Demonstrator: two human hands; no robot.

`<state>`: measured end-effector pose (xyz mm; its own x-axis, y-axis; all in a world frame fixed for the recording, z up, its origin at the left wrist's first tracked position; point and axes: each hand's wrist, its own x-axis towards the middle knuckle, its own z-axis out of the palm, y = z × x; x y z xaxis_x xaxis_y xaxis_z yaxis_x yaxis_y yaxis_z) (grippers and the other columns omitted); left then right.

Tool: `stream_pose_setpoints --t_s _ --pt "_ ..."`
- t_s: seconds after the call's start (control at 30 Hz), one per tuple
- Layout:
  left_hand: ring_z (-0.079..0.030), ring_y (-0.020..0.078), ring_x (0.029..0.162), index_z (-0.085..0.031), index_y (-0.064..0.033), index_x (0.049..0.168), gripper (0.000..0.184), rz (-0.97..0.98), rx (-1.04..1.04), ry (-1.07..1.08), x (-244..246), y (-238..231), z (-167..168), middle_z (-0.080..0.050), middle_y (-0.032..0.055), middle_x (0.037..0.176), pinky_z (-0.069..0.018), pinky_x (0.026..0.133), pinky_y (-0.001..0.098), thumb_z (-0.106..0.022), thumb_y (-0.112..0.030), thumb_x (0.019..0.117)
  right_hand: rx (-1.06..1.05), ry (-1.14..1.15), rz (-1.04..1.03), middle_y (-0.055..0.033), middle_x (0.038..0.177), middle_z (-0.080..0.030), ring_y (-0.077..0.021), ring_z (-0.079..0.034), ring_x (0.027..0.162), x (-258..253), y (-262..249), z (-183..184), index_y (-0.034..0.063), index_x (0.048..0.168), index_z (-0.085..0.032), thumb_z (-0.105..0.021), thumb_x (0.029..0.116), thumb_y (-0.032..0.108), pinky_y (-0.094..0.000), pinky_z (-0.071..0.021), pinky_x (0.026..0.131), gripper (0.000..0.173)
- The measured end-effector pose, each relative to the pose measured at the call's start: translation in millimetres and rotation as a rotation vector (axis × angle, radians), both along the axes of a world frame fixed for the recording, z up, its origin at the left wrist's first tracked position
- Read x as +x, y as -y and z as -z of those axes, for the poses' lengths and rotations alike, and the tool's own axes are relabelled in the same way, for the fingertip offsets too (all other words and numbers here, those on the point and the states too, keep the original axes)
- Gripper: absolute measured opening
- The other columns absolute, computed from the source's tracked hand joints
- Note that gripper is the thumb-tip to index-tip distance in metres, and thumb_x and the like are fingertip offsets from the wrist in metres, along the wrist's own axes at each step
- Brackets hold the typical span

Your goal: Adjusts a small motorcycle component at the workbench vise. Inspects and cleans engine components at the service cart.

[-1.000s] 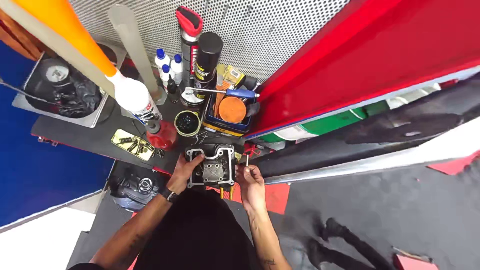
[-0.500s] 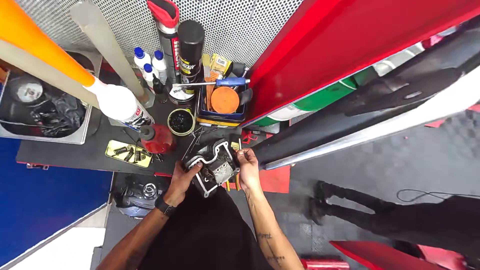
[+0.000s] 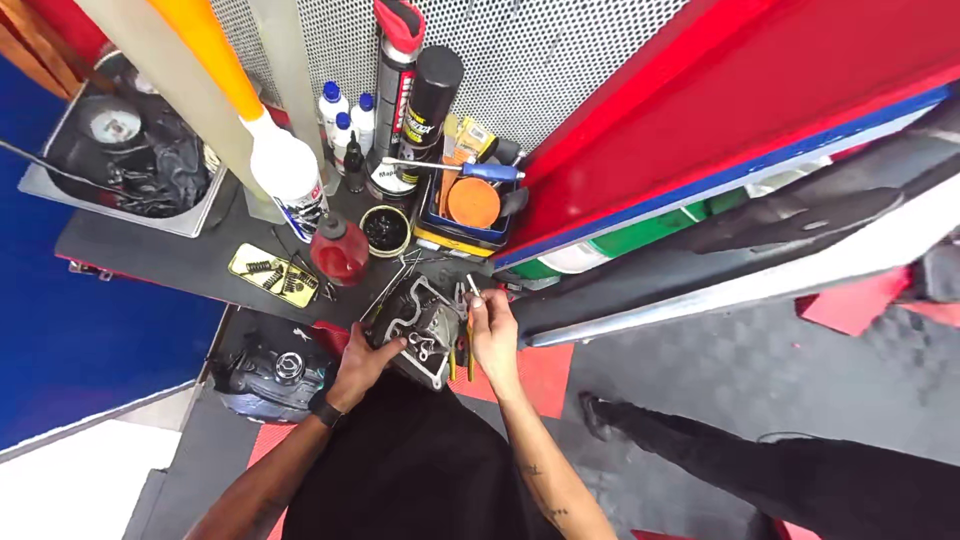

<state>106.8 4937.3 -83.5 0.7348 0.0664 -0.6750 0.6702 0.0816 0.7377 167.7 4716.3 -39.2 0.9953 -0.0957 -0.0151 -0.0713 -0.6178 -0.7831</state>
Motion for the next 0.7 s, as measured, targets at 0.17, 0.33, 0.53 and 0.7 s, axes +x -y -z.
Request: stream_pose_setpoints --t_s 0.17,0.33,0.53,0.7 --pt "-0.074 0.0290 0.089 -0.039 -0.0014 0.142 0.084 -0.090 -0.009 -0.006 -1.5 6.0 -5.3 -0.067 0.0203 0.113 -0.0643 0.076 0.0475 -0.084 -0.036 0.0803 0.277 0.161 -0.232 -0.0106 0.118 -0.072 -0.0100 -0.069 0.096 -15.1 -4.3 -1.0 -0.0018 0.115 -0.061 -0.044 0.1075 0.014 -0.0279 -0.0573 0.082 0.024" --pt "-0.073 0.0290 0.094 -0.037 -0.0014 0.145 0.084 -0.081 -0.002 -0.017 -2.0 6.6 -9.3 -0.066 0.0214 0.117 -0.0634 0.080 0.0473 -0.082 -0.036 0.0828 0.359 0.079 -0.164 -0.0089 0.112 -0.074 -0.0111 -0.069 0.098 1.9 -9.9 13.7 0.0000 0.113 -0.058 -0.042 0.1075 0.010 -0.0286 -0.0560 0.084 0.020" --pt "-0.069 0.0299 0.104 -0.036 -0.0014 0.146 0.086 -0.118 -0.031 -0.048 4.2 2.4 -9.0 -0.063 0.0218 0.125 -0.0613 0.084 0.0491 -0.080 -0.044 0.0857 0.283 0.020 -0.020 -0.0064 0.104 -0.073 -0.0100 -0.069 0.088 -3.4 -10.8 11.1 0.0012 0.112 -0.060 -0.043 0.1078 0.015 -0.0287 -0.0572 0.077 0.022" --pt "-0.072 0.0300 0.099 -0.044 -0.0017 0.144 0.076 -0.091 -0.088 -0.048 15.8 -4.4 -2.2 -0.067 0.0208 0.121 -0.0627 0.082 0.0479 -0.078 -0.040 0.0880 0.331 -0.107 -0.023 -0.0069 0.104 -0.073 -0.0109 -0.068 0.090 4.9 -8.1 11.0 0.0024 0.110 -0.058 -0.043 0.1085 0.015 -0.0289 -0.0549 0.078 0.020"
